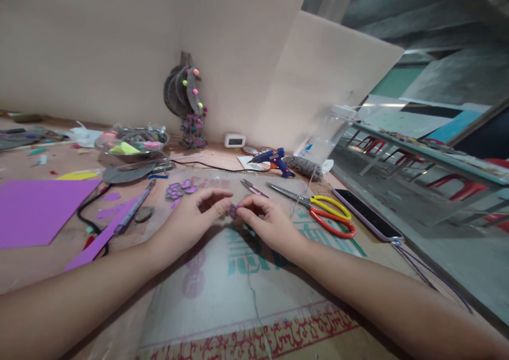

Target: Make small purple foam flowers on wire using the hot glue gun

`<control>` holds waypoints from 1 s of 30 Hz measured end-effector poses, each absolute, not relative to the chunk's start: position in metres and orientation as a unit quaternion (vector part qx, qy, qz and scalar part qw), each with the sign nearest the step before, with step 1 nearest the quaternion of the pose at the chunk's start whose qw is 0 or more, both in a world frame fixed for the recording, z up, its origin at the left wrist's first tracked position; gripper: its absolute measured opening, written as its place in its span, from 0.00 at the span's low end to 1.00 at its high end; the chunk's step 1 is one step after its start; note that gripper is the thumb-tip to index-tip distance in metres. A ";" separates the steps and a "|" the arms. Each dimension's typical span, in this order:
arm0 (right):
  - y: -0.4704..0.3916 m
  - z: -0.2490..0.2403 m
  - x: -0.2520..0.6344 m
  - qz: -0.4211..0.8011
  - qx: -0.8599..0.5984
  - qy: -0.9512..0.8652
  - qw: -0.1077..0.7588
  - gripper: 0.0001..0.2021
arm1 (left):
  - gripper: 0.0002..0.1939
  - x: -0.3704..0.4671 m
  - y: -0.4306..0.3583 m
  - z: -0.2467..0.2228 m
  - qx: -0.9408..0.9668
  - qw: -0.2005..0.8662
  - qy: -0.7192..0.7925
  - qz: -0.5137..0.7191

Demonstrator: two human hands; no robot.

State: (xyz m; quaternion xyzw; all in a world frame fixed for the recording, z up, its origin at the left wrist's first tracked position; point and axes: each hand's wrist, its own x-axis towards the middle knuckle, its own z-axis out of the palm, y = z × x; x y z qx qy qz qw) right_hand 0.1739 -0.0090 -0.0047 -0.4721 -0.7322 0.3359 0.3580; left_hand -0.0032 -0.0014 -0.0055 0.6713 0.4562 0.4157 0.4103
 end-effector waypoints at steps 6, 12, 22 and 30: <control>-0.009 -0.004 0.173 0.291 -0.459 -0.765 0.345 0.05 | 0.08 -0.002 -0.004 -0.001 0.690 0.406 0.459 0.386; -0.011 0.000 0.173 0.278 -0.473 -0.752 0.365 0.05 | 0.12 -0.004 0.000 -0.008 0.666 0.425 0.452 0.415; -0.008 0.007 0.182 0.295 -0.454 -0.708 0.453 0.08 | 0.05 -0.002 -0.008 -0.007 0.712 0.380 0.448 0.385; 0.030 0.004 0.222 0.102 -0.498 -0.790 0.342 0.08 | 0.06 -0.002 -0.010 -0.007 0.714 0.376 0.451 0.381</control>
